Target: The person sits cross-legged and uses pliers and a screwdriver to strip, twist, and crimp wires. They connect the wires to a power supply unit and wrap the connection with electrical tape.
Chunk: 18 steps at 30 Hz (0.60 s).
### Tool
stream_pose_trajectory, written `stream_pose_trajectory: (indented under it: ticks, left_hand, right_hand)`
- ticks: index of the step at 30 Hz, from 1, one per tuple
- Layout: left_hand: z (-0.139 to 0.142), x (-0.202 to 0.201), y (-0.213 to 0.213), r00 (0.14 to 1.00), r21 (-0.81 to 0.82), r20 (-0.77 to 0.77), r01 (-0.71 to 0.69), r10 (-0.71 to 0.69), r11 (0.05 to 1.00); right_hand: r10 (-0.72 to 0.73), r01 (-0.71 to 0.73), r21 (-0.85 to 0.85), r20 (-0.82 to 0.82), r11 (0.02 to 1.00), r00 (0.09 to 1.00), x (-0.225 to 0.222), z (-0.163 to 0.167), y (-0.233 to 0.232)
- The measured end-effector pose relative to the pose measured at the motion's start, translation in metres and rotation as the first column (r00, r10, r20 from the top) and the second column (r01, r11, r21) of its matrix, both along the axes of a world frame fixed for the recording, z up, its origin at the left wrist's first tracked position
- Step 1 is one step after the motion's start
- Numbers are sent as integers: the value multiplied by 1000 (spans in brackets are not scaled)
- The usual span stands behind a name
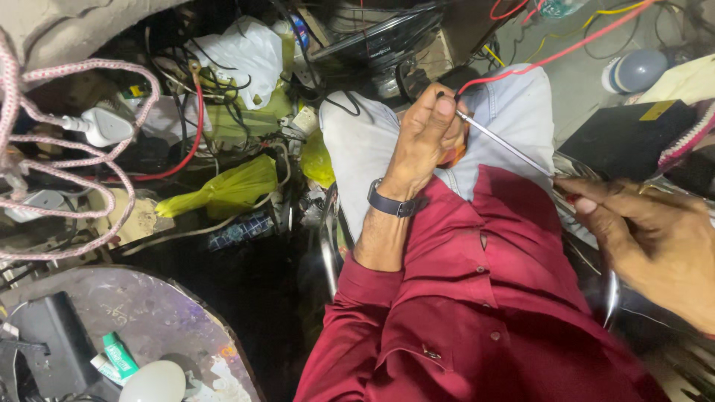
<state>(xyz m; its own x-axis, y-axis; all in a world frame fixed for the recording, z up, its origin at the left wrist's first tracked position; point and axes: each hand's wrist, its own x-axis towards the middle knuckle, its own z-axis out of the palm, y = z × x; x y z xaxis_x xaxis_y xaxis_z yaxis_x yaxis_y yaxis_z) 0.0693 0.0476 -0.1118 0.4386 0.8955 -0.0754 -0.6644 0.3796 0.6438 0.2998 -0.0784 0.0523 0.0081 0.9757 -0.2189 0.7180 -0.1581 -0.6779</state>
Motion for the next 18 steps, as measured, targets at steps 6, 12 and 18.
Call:
stream_pose_trajectory:
  ticks: [6, 12, 18]
  left_hand:
    - [6, -10, 10, 988, 78, -133, -72, 82, 994]
    - [20, -23, 20, 961, 93, -261, -75, 97, 993]
    - [29, -18, 12, 915, 210, -310, -200, 259, 957]
  right_hand:
    - [123, -98, -117, 224, 988, 967, -7, 1, 27]
    - [134, -101, -211, 148, 972, 980, -3, -6, 45]
    - [256, -285, 307, 131, 908, 958, -22, -7, 35]
